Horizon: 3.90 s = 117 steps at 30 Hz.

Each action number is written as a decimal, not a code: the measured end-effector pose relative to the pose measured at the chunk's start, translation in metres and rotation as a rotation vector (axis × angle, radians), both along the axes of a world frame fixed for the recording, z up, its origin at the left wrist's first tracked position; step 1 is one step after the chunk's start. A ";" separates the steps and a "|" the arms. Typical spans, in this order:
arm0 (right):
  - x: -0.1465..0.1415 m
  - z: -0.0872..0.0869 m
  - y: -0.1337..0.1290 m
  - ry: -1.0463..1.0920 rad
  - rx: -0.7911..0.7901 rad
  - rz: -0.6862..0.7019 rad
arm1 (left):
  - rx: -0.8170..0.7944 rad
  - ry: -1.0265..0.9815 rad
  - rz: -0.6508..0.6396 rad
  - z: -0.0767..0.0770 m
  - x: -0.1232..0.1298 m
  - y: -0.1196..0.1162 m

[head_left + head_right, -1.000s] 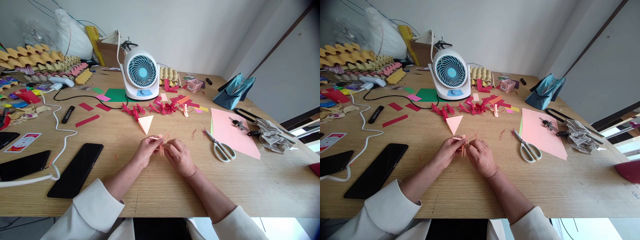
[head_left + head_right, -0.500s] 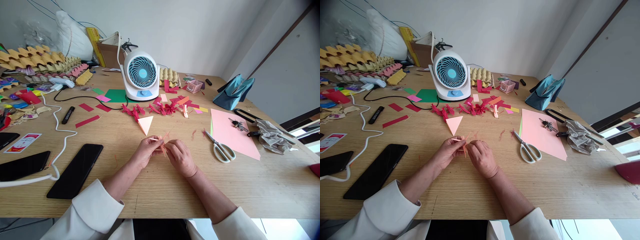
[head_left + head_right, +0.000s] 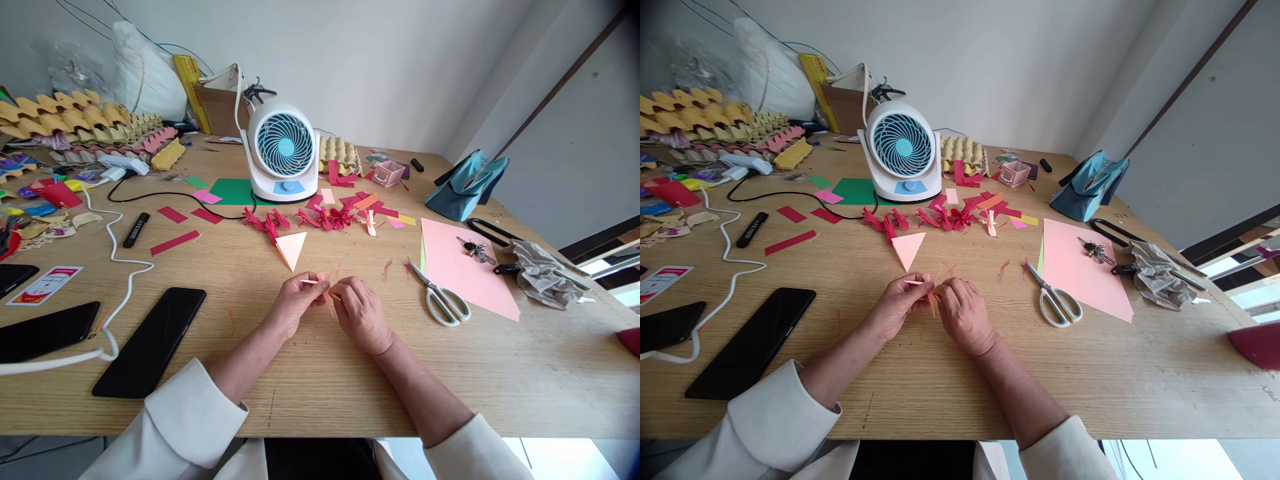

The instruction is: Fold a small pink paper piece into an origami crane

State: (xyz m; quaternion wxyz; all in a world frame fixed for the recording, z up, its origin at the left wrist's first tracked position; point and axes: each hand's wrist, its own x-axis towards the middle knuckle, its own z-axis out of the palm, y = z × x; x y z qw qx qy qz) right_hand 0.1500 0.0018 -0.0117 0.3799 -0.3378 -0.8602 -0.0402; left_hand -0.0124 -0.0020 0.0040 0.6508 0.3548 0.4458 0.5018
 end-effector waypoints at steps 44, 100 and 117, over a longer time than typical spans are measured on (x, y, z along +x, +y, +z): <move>-0.002 0.000 -0.004 0.247 -0.338 0.048 | 0.131 0.353 -0.204 0.009 -0.016 0.003; -0.009 -0.006 0.006 0.868 -1.190 0.042 | 0.471 0.705 -0.138 -0.004 -0.009 0.005; -0.007 -0.002 0.006 0.775 -1.205 0.136 | 0.444 0.590 -0.127 -0.001 -0.012 0.008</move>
